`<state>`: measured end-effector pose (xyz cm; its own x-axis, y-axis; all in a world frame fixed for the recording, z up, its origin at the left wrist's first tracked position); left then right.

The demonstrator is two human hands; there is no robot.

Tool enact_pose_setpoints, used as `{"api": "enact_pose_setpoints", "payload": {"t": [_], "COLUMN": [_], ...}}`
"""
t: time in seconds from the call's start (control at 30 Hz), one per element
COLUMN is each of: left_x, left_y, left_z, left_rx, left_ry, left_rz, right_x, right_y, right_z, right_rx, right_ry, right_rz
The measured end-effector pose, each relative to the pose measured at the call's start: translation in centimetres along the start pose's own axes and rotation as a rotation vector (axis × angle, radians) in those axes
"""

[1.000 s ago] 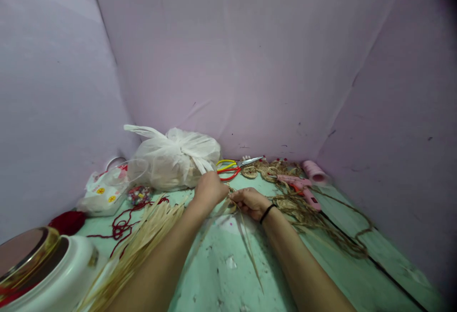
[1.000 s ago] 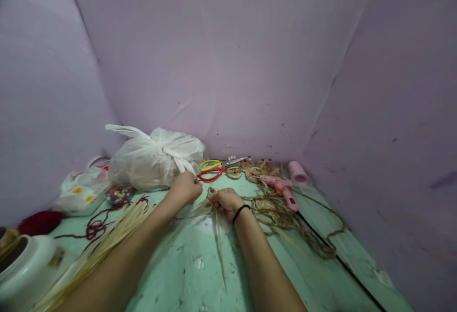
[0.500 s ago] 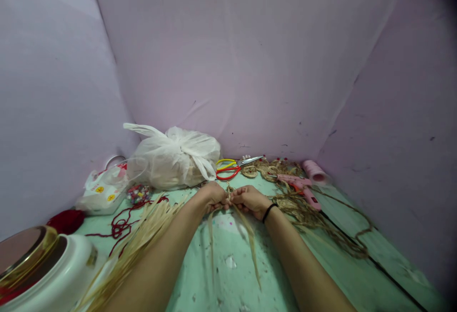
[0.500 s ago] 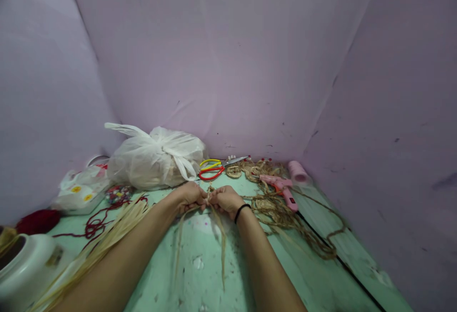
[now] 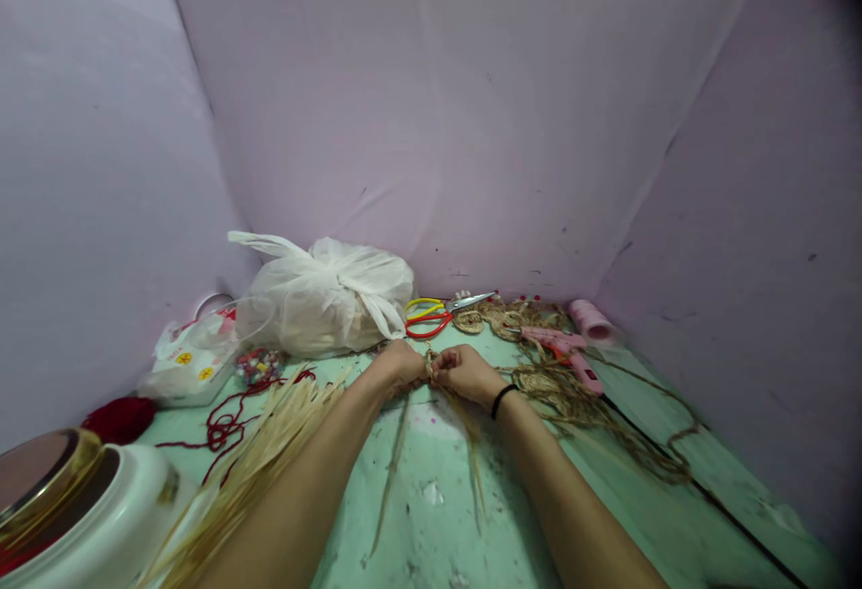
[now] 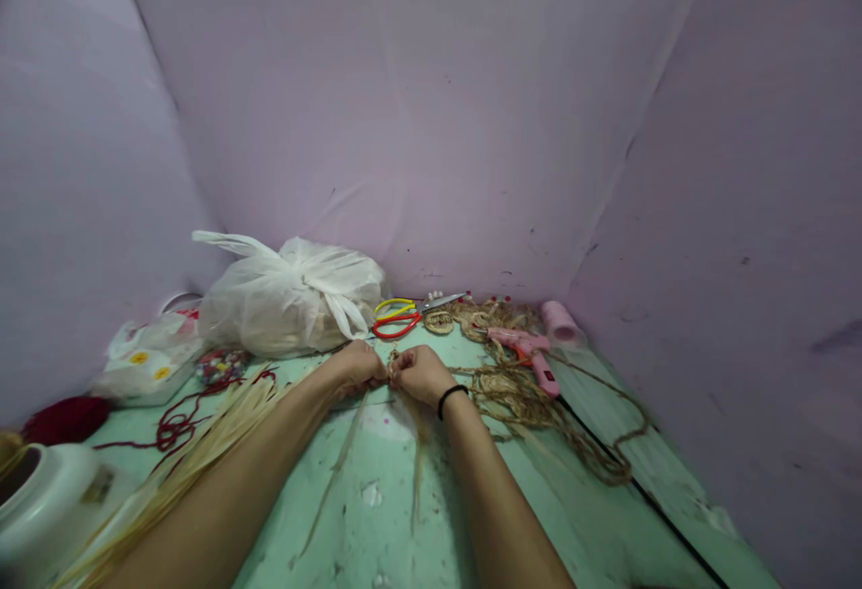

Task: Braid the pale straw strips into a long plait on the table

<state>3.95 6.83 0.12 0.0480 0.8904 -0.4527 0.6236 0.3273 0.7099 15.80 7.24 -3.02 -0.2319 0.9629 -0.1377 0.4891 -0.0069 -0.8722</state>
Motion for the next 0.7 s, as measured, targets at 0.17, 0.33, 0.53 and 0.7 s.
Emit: {"api": "enact_pose_setpoints", "payload": {"t": [0.17,0.33,0.53,0.7], "left_x": [1.1,1.7,0.7,0.0], "left_y": [-0.6,-1.0,-0.4,-0.5], "left_z": [0.6,0.8,0.9,0.4], "left_rx": [0.010,0.029,-0.197,-0.258], "left_ry": [0.114,0.136,0.061,-0.013], "left_rz": [0.125,0.150,-0.023,-0.014], "right_x": [-0.3,-1.3,-1.7,-1.9], "right_y": [-0.9,-2.4,-3.0,-3.1], "right_z": [-0.3,-1.2,-1.0,-0.3], "right_rx": [-0.345,-0.536,-0.387,-0.307], "right_ry": [0.047,0.172,0.029,-0.047], "right_rz": [-0.154,0.034,0.145,0.140]}}
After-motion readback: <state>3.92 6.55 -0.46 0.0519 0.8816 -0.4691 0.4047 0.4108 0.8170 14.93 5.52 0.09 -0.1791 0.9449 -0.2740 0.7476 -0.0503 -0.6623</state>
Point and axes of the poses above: each hand's wrist, its own x-axis towards the middle knuckle, its own z-axis out of the palm, y = z × x, the point moved 2 cm from there along x, towards the middle knuckle, and after that the axes turned 1 degree about -y, right-handed, at the moved point
